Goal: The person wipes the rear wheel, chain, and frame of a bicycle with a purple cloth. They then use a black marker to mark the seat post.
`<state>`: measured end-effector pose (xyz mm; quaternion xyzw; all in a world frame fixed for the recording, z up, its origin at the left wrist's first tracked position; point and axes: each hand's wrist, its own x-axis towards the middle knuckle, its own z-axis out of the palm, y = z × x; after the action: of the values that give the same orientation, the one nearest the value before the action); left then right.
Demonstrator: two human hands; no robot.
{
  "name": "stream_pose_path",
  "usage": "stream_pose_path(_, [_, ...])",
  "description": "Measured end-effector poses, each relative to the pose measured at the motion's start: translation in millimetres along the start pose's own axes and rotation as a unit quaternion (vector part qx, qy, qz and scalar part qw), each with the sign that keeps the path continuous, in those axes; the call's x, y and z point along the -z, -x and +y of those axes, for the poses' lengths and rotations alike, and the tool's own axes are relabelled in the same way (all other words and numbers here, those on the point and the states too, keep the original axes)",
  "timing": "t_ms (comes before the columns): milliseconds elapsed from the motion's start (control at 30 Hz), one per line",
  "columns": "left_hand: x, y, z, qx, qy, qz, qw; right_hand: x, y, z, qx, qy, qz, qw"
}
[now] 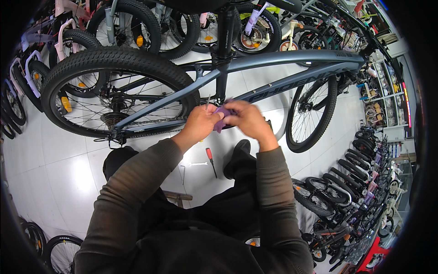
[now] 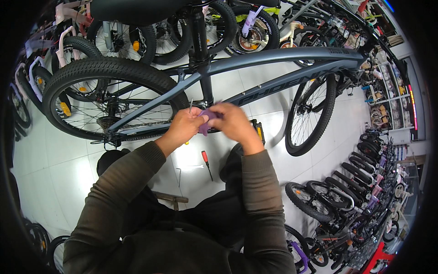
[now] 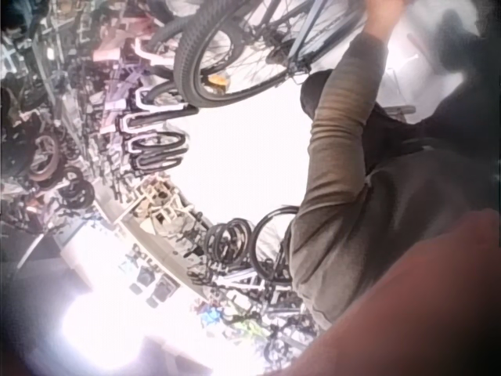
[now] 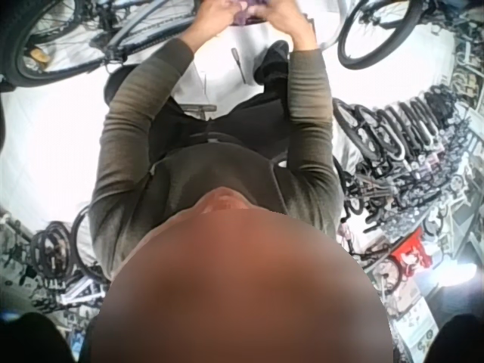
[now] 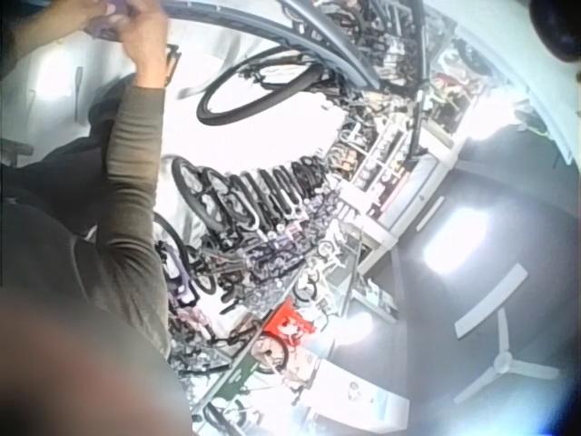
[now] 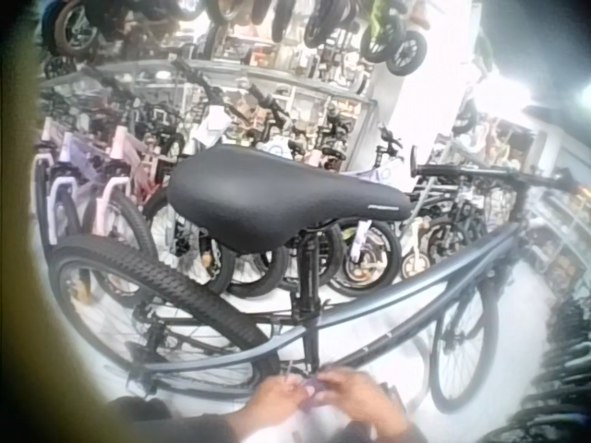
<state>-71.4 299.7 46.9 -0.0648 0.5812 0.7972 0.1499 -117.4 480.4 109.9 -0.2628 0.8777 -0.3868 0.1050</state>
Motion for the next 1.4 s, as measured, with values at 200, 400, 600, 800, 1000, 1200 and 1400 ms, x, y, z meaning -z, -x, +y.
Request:
stream_pose_path(200, [3.3,-3.9,-4.2,-0.023,0.001,0.075,0.997,5.5,-16.0,19.6,-0.225,-0.139,-0.020,0.964])
stream_pose_path(400, [11.4,-10.9,-21.8,-0.045,-0.233,0.147,0.960,-19.0,-26.9,42.5,-0.142,0.247,0.100,0.953])
stream_pose_path(600, [5.4,-18.8,-27.6,-0.013,-0.136,0.124,0.983,-27.6,-35.3,53.1,-0.209,0.086,0.002,0.974])
stream_pose_path(800, [2.8,-36.8,-35.1,0.018,-0.089,0.099,0.991,-31.2,-37.6,53.3,-0.115,0.177,-0.087,0.973])
stream_pose_path(1000, [2.2,-45.1,-42.1,0.044,-0.021,0.069,0.996,-21.2,-44.8,50.3,-0.229,0.059,-0.179,0.955])
stream_pose_path(1200, [10.1,-45.3,-35.4,0.118,-0.031,0.048,0.991,7.7,-34.7,53.8,-0.286,-0.088,-0.052,0.953])
stream_pose_path(1400, [7.2,-48.7,-46.4,0.042,-0.046,0.081,0.995,4.7,-21.1,58.3,-0.165,0.006,-0.089,0.982])
